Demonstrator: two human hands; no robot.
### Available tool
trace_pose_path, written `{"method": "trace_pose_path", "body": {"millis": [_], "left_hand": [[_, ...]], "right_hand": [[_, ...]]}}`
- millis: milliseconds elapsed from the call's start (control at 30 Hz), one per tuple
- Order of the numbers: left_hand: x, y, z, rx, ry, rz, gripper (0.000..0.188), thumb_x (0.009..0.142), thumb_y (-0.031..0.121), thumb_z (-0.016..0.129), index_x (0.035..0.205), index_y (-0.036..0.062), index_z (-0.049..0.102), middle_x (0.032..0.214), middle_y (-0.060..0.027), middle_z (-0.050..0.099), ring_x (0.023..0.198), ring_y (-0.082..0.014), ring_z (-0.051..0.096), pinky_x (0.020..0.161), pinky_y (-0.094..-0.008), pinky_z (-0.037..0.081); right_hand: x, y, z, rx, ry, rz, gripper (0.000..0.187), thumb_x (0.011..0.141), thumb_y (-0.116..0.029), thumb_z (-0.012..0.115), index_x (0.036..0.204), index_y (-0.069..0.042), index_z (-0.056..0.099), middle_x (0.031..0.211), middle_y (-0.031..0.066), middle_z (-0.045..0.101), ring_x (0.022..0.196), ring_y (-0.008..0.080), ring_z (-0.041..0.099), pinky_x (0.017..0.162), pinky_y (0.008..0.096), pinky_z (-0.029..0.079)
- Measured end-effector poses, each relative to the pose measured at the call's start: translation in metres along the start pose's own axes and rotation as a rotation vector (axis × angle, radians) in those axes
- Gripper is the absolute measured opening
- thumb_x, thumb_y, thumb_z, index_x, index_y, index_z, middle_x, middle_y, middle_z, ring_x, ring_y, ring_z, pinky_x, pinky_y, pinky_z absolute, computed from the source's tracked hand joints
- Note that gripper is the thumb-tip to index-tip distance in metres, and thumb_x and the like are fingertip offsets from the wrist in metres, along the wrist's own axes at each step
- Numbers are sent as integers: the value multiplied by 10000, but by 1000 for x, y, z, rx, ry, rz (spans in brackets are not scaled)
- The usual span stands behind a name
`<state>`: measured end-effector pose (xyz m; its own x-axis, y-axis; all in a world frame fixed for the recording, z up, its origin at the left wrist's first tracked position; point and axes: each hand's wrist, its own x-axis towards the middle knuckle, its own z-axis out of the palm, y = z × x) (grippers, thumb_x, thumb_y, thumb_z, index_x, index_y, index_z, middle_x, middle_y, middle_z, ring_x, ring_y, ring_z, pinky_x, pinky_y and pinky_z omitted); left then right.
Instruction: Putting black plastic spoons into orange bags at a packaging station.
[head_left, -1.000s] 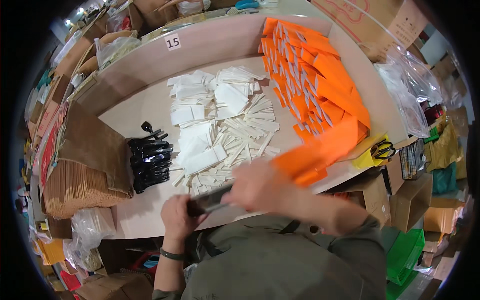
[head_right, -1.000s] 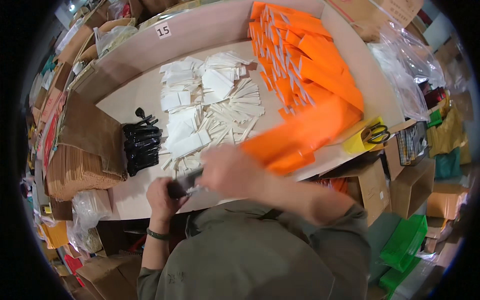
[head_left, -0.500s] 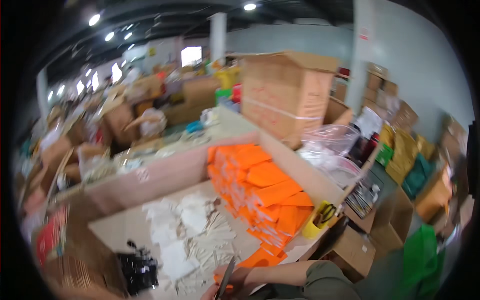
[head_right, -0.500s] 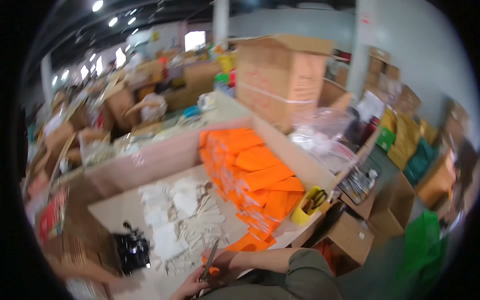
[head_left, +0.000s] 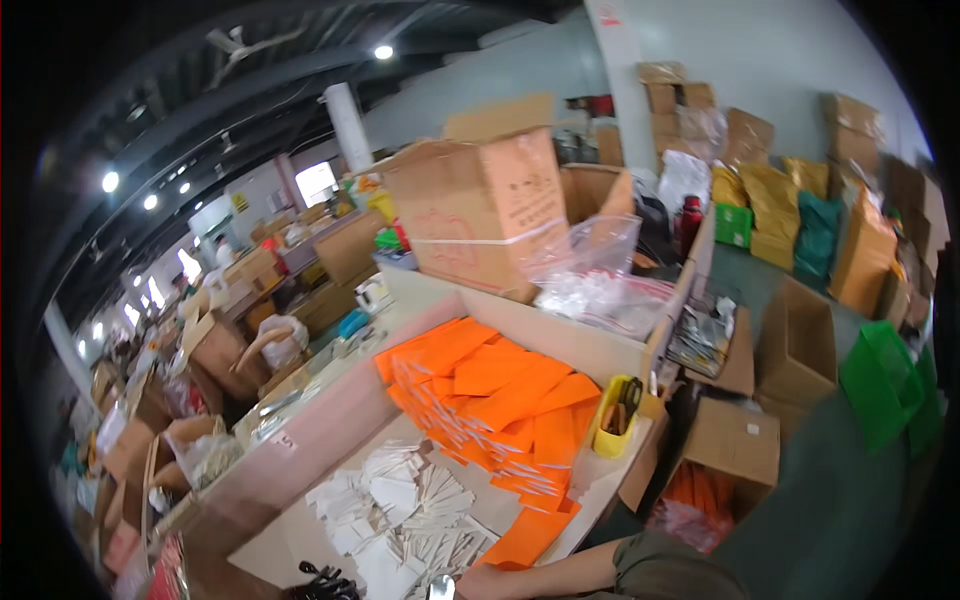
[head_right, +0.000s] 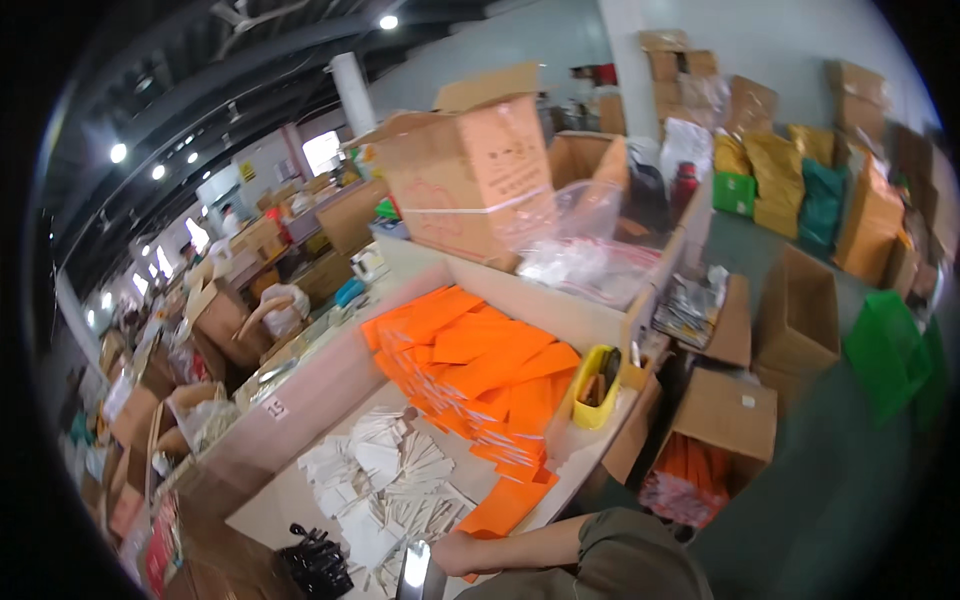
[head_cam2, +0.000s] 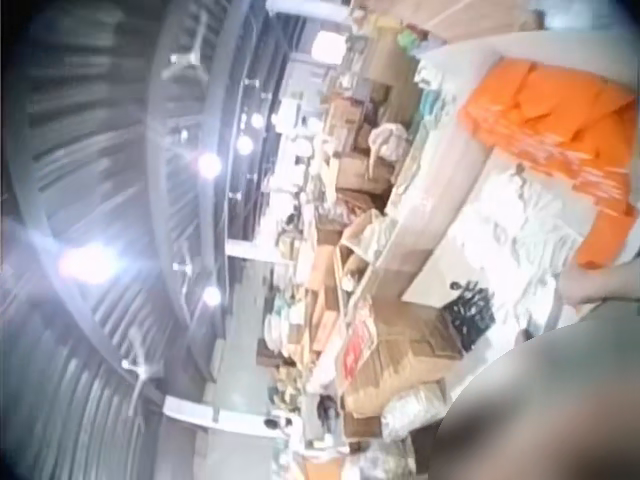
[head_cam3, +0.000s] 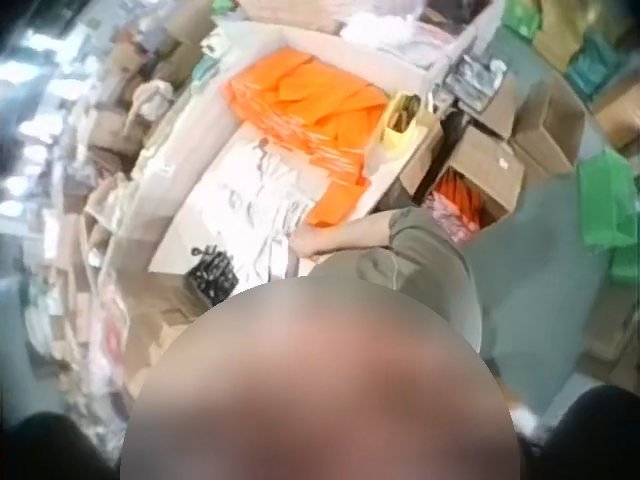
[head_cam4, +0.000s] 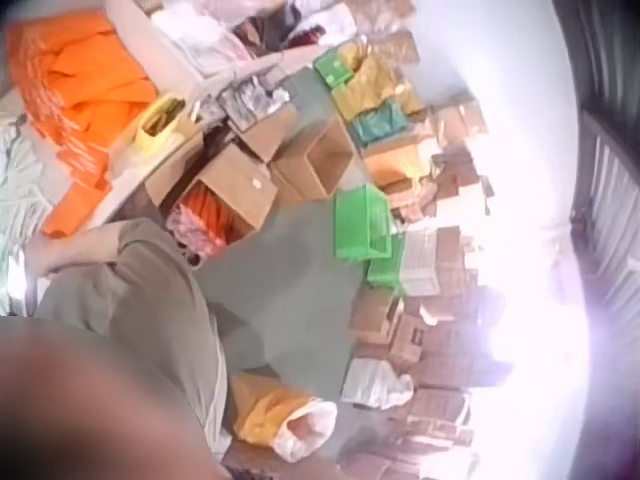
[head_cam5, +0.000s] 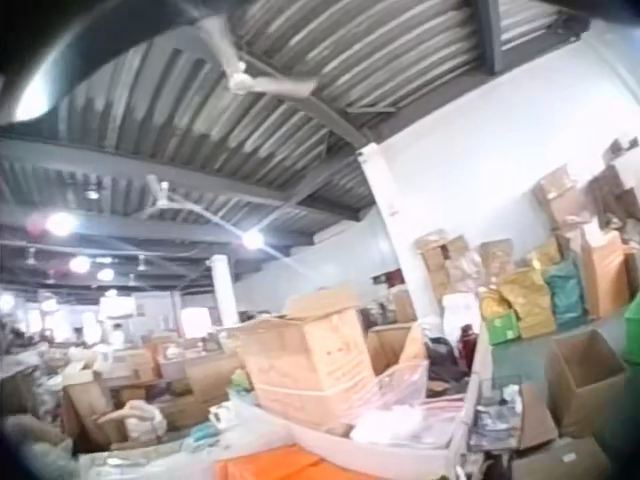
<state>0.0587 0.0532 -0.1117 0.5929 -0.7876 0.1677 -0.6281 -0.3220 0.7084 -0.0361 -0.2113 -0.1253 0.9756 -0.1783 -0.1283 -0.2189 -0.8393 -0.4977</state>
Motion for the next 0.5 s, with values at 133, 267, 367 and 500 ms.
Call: {"method": "trace_pose_path", "body": {"millis": [133, 267, 367, 500], "left_hand": [[2, 92, -43, 241, -57, -121, 315, 819, 201, 709, 1036, 42, 544, 908, -140, 588, 792, -273, 563, 732, -390, 481], [3, 116, -70, 305, -205, -81, 284, 849, 215, 694, 1041, 42, 575, 941, -179, 616, 818, -298, 595, 730, -390, 492], [-4, 81, -60, 365, -351, -161, 716, 648, 446, 843, 1210, 92, 574, 959, -172, 656, 860, -383, 652, 734, -460, 533], [53, 96, -47, 160, -356, 61, 658, 656, 290, 842, 1220, 83, 573, 998, -152, 625, 918, -357, 616, 766, -440, 509]], "right_hand": [[-23, -13, -13, -34, -99, 50, 178, 746, -144, 620, 842, 0, 661, 842, 179, 698, 780, 351, 696, 626, 486, 545], [-53, -39, -67, 131, -3, 152, 222, 797, -225, 599, 892, -31, 650, 849, 183, 688, 810, 361, 686, 681, 487, 534], [-51, -45, -66, 263, -203, 193, 255, 837, -280, 581, 878, -33, 632, 847, 195, 675, 818, 393, 668, 686, 504, 521], [-59, -65, -60, 141, -23, 61, 147, 829, -241, 626, 809, -96, 648, 719, 139, 648, 682, 329, 652, 600, 463, 500]]}}
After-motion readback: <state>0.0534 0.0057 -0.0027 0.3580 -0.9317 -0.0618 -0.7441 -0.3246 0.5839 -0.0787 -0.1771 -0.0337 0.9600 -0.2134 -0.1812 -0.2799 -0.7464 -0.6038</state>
